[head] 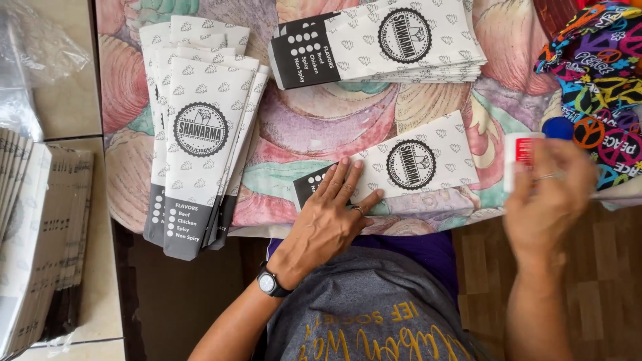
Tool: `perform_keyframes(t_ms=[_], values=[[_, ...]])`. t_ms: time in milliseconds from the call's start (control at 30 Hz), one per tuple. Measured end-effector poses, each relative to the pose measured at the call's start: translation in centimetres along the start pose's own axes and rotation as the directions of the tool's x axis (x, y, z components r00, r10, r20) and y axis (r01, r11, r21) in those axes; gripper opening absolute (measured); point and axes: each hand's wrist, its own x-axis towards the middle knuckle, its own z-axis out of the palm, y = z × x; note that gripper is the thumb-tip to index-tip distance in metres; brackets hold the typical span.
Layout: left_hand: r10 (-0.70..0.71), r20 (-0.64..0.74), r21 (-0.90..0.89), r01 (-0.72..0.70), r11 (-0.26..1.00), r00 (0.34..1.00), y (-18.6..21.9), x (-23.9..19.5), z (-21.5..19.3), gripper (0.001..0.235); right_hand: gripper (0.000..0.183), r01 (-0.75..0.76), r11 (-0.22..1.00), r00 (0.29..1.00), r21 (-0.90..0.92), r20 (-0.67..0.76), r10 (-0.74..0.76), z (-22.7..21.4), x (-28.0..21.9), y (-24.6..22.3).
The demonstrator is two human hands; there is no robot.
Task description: Applying glue to the edges of paper shawarma wraps and folding them into their final shape.
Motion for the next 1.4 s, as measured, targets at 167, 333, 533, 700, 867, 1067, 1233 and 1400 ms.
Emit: perform_keyframes(t_ms=[167, 333, 533, 700, 867, 1067, 1233, 1400], values=[[0.011, 0.0, 0.021, -0.011, 1.0, 1.0, -0.1, -0.2, 0.4, 0.054, 0.055, 0.188, 0.918, 0.932, 0.348, 0.231, -0.278, 3.0, -0.8, -8.5], [-0.028, 0.063, 0.12, 0.02, 0.993, 0.998, -0.4, -1.7, -1.3, 0.069, 0.079, 0.207, 0.967, 0.87, 0.146, 0.425, -0.25, 2.3, -3.0, -6.7], [-0.175, 0.113, 0.334, 0.129, 0.934, 0.978, -1.5, -7.4, -3.1, 0.094, 0.077, 0.117, 0.993, 0.924, 0.017, 0.366, -0.115, 1.0, -3.6, -4.0], [-0.367, -0.097, 0.382, 0.375, 0.845, 0.925, 1.4, -5.7, -0.4, 0.081, 0.056, 0.122, 0.992, 0.958, 0.018, 0.259, -0.122, 2.0, -2.7, -3.5], [-0.137, 0.007, 0.304, 0.129, 0.944, 0.991, 2.6, -0.9, 2.0, 0.071, 0.026, 0.128, 0.986, 0.97, 0.109, 0.192, -0.148, 3.7, 3.4, -2.1], [-0.148, -0.173, -0.072, 0.137, 0.988, 0.974, 2.3, -2.4, -3.8, 0.054, 0.03, 0.237, 0.939, 0.943, 0.248, 0.173, -0.284, 7.2, 12.4, -3.9], [-0.694, -0.163, -0.519, 0.537, 0.665, 0.701, -1.1, -5.6, -12.1, 0.037, 0.056, 0.26, 0.911, 0.909, 0.321, 0.237, -0.343, 11.0, 14.3, -5.0], [-0.616, -0.662, -0.089, 0.771, 0.631, 0.428, -8.4, -10.6, -11.4, 0.039, 0.014, 0.306, 0.941, 0.948, 0.147, 0.042, -0.315, 10.9, 10.1, -4.8]])
